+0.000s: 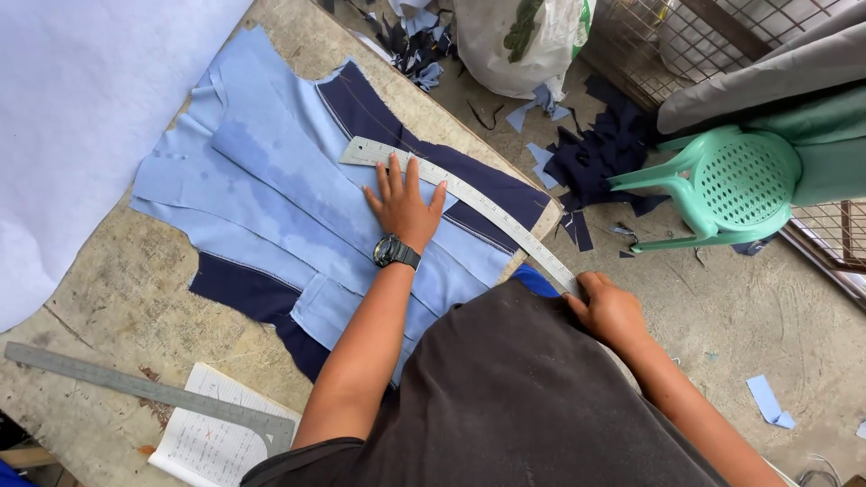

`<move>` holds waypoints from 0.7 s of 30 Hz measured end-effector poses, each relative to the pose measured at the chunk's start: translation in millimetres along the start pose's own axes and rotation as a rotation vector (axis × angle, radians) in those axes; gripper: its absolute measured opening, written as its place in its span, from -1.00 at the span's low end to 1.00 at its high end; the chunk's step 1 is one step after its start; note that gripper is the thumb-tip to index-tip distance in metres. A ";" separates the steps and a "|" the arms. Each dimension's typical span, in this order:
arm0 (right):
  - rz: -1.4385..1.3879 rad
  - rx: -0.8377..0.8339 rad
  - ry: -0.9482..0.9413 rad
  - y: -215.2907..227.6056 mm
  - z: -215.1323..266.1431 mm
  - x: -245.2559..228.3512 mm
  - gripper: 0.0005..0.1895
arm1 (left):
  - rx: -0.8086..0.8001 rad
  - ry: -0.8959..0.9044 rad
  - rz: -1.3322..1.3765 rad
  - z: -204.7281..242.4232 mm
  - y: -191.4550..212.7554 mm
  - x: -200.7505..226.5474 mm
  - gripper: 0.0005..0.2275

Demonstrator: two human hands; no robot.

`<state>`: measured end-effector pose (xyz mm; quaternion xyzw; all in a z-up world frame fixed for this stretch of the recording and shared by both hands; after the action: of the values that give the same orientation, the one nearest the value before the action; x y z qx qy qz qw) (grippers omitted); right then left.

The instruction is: The person measures and marks a light blue fabric piece laid on a dark blue base using a metal L-square ruler and a red marker. After marking several lines, the person uses scissors to cut along the marked edges of the fabric.

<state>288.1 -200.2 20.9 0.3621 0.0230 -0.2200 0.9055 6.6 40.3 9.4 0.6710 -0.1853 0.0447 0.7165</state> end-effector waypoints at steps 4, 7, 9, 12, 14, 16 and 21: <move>0.030 0.024 -0.010 10.8 3.8 -1.6 -0.56 | -0.154 0.054 -0.014 -3.5 3.1 7.4 -0.35; 0.010 0.033 -0.011 19.7 5.9 0.0 -0.55 | -0.201 0.104 -0.019 -5.6 -3.4 6.8 -0.29; -0.015 0.037 -0.020 22.7 4.1 3.7 -0.54 | -0.195 0.119 -0.035 -6.3 -8.6 6.4 -0.26; -0.006 0.056 -0.016 26.6 2.5 8.1 -0.54 | -0.150 0.124 -0.080 -5.8 -11.3 11.4 -0.24; -0.005 0.068 -0.003 36.4 5.2 5.0 -0.56 | -0.107 0.141 -0.086 -5.9 -10.4 14.9 -0.22; -0.005 0.064 -0.012 33.8 0.6 12.7 -0.56 | -0.103 0.144 -0.095 -4.8 -13.7 14.6 -0.20; 0.017 0.105 -0.020 40.7 -7.3 26.4 -0.55 | -0.078 0.136 -0.110 -3.5 -13.3 16.5 -0.16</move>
<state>329.6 -179.3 36.4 0.4071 -0.0009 -0.2169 0.8873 26.7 39.4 2.0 0.6471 -0.1006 0.0434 0.7545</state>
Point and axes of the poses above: each hand's wrist, its own z-axis away from the middle knuckle, its own y-axis out of the back of the hand, x = y × z, the point moved 4 cm from there along -z, towards the middle knuckle, and after that the axes turned 13 degrees about -x, right-handed, at the moved point
